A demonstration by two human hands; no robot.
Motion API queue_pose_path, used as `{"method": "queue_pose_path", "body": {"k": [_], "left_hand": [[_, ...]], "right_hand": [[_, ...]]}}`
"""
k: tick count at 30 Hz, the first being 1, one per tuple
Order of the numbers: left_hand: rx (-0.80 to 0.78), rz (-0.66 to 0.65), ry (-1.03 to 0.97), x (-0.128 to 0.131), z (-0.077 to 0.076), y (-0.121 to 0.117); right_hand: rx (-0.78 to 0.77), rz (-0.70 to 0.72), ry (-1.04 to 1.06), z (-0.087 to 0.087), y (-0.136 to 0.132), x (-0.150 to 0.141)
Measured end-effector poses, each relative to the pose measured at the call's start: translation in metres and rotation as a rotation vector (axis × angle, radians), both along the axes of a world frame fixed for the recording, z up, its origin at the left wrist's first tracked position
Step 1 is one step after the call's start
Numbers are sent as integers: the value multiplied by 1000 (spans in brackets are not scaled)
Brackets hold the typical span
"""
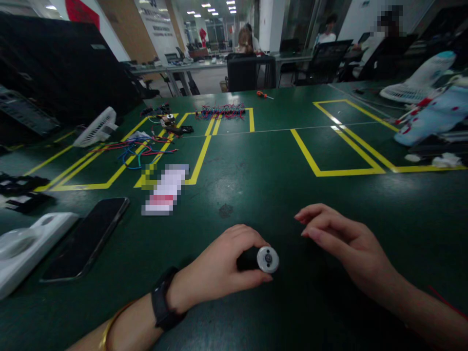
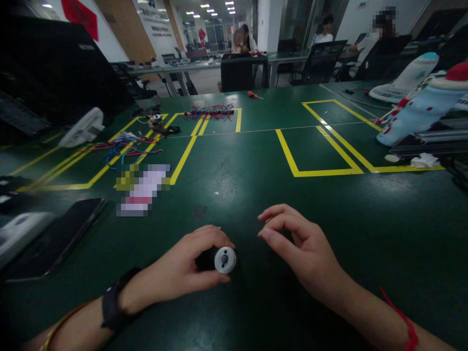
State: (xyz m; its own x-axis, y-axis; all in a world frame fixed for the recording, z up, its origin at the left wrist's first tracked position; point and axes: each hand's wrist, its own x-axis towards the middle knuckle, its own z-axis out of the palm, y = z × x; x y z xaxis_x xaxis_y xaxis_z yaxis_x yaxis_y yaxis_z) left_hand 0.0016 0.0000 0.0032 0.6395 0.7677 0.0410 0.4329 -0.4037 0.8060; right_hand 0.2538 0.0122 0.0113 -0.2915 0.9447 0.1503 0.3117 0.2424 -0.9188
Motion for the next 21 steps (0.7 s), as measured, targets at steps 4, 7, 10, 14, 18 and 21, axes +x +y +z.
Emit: {"method": "queue_pose_path", "body": {"k": [4,7,10,14,18,21], "left_hand": [[5,6,1,0,0,0],[6,3,-2,0,0,0],[6,11,4,0,0,0],[14,14,8,0,0,-1],[18,13,9,0,0,-1],[14,17,10,0,0,-1]], "right_hand": [[-49,-161,22,-9,14,5],[-113,-193,8,-13,16,5],[-78,-171,-17,-12,12,3],[22,-128,-80,-8,6,1],[32,-116,-104,-9,6,2],[-23,-71,-83,-13,9,3]]}}
